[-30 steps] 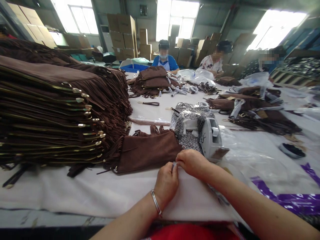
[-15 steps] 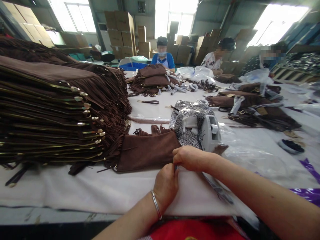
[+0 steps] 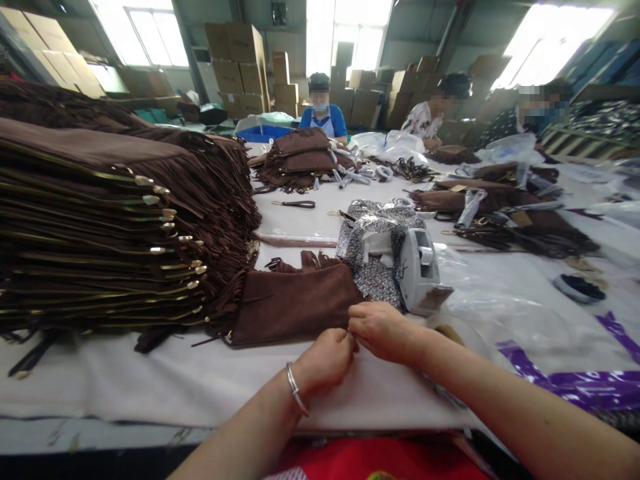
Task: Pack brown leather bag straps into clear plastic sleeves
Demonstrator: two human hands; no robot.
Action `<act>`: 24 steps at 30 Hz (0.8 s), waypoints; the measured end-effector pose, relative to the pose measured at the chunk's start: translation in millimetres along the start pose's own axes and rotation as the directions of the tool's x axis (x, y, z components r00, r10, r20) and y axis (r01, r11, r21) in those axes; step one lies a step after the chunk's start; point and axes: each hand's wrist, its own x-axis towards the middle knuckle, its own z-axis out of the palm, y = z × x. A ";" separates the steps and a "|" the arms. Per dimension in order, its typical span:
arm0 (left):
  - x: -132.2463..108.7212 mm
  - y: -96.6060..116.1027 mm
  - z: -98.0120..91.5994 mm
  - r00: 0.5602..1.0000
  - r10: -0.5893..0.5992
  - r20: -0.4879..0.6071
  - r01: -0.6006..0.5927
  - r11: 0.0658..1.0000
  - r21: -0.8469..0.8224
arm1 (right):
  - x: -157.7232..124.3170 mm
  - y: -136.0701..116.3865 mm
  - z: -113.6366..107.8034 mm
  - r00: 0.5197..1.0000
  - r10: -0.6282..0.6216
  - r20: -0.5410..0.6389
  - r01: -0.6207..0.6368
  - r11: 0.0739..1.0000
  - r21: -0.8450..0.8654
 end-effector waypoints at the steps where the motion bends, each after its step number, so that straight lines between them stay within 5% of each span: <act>1: 0.2 -0.7 -3.0 0.987 -0.124 0.105 0.140 0.978 -0.157 | -2.2 -1.2 2.6 0.999 -0.011 -0.032 0.011 1.000 -0.004; 3: 0.1 -3.0 -10.2 0.912 -0.245 0.328 0.372 0.831 -0.415 | -5.8 -3.4 7.7 0.994 -0.032 -0.107 0.031 0.999 -0.019; 5: -0.5 -5.7 -16.5 0.856 -0.208 0.472 0.475 0.678 -0.562 | -8.6 -5.3 12.2 0.982 -0.041 -0.186 0.034 0.998 -0.043; 8: -2.3 -8.8 -18.2 0.852 -0.139 0.505 0.486 0.567 -0.665 | -12.3 -8.7 18.1 0.962 -0.037 -0.271 0.014 0.996 -0.084; 10: -3.6 -9.8 -12.8 0.881 -0.146 0.450 0.443 0.588 -0.677 | -15.2 -12.7 21.7 0.956 -0.033 -0.291 -0.001 0.993 -0.114; 14: -5.5 -11.0 4.8 0.956 -0.198 0.216 0.287 0.773 -0.566 | -27.0 -24.6 22.5 0.963 -0.023 -0.269 -0.004 0.995 -0.100; 17: -5.6 -13.8 14.5 0.984 -0.174 0.037 0.172 0.885 -0.433 | -47.2 -21.6 6.8 0.922 0.154 -0.357 -0.137 0.988 0.073; 19: -4.3 -17.4 17.3 0.988 -0.135 -0.082 0.101 0.941 -0.324 | -65.8 -3.6 -12.3 0.755 0.436 -0.489 -0.357 0.900 0.251; 22: 0.1 -22.4 17.2 0.973 -0.027 -0.230 -0.006 0.990 -0.139 | -94.6 44.8 -41.4 0.220 0.841 -0.493 -0.637 0.507 0.580; 23: 2.2 -23.1 16.3 0.965 0.019 -0.261 -0.041 0.996 -0.079 | -102.7 62.2 -48.1 0.087 0.913 -0.398 -0.654 0.354 0.668; 24: 4.6 -22.9 15.3 0.956 0.068 -0.287 -0.076 0.997 -0.019 | -109.2 78.2 -52.5 0.010 0.956 -0.294 -0.643 0.232 0.730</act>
